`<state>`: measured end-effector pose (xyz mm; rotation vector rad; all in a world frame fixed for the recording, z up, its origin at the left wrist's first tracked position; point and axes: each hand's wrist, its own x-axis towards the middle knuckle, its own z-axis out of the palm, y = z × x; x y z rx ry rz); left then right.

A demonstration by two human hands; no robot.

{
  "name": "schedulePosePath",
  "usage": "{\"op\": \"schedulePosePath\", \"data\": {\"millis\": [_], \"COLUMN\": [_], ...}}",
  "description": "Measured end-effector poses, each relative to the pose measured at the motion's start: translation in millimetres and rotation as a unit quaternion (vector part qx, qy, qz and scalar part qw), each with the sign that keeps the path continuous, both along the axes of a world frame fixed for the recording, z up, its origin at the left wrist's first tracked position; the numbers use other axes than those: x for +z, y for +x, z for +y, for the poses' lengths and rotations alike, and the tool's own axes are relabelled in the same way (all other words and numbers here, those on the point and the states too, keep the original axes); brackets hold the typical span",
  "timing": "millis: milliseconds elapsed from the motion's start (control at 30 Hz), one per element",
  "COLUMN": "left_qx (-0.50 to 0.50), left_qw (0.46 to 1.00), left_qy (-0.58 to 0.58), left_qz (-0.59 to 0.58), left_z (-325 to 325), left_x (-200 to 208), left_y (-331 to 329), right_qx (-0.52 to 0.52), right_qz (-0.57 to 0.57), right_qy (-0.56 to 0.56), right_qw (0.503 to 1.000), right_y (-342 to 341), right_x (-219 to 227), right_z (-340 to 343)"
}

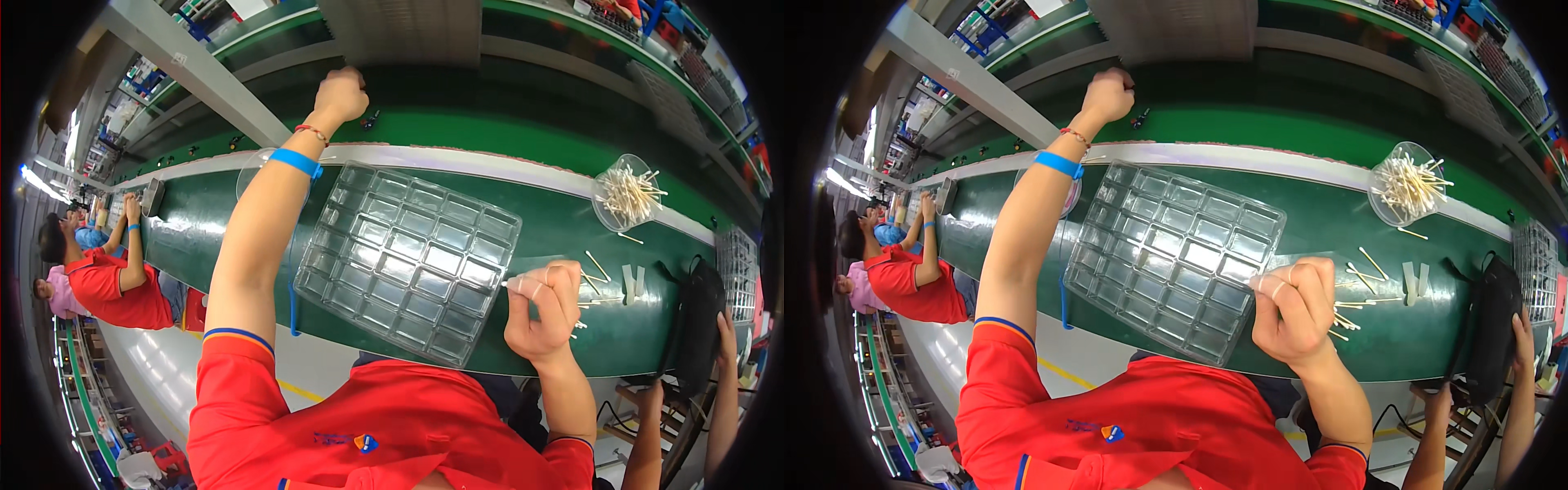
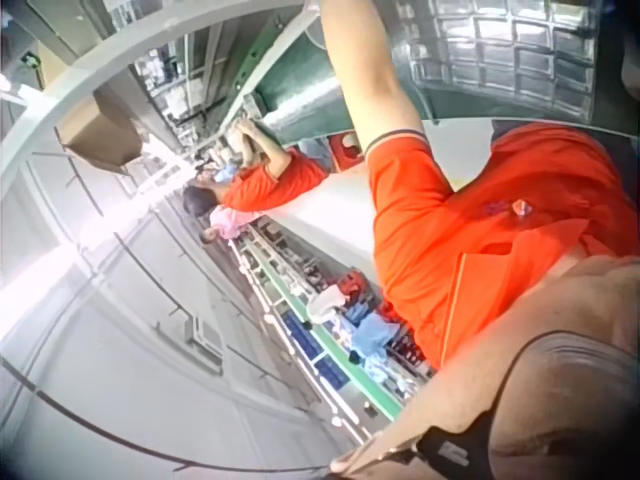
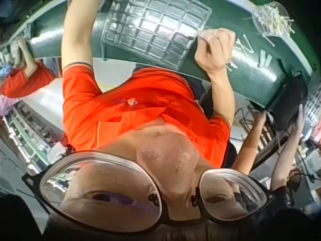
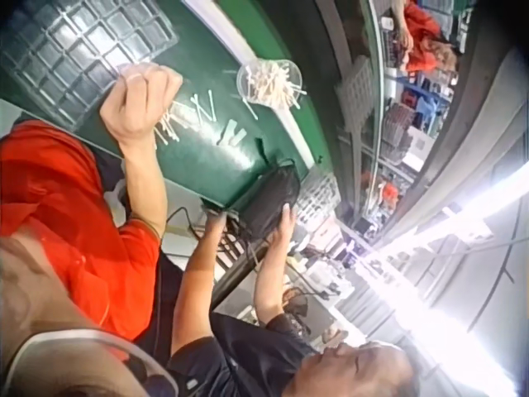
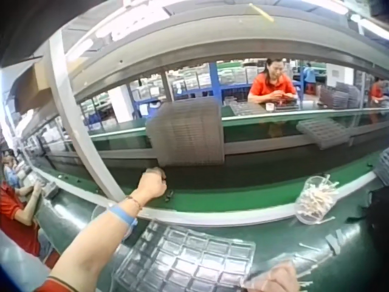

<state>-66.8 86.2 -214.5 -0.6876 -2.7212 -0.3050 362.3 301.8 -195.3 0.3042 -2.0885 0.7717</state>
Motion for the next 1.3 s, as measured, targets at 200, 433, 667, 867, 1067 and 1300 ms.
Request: {"op": "schedulePosePath", "data": {"millis": [200,433,667,867,1067,1300], "left_qx": [0.038,0.026,0.002,0.026,-0.020,-0.033], "left_qw": [0.994,0.992,0.988,0.987,0.988,0.992], "left_qy": [-0.069,-0.109,-0.114,-0.117,-0.068,-0.007], "left_qz": [-0.076,-0.061,-0.101,-0.112,-0.137,-0.124], "left_z": [15,3,19,10,16,-3], "left_x": [-10,-10,27,5,3,-8], "left_y": [11,5,42,42,45,34], "right_qx": [-0.007,0.003,-0.004,0.017,0.011,0.014], "right_qz": [-0.010,-0.022,-0.021,-0.012,0.000,0.009], "right_qy": [-0.005,-0.015,-0.015,-0.017,-0.036,-0.033], "right_qw": [1.000,1.000,1.000,1.000,0.999,0.999], "right_y": [-1,-3,-2,-6,-4,-6], "right_x": [-2,-2,0,-12,-16,-15], "right_z": [6,2,2,6,11,6]}}
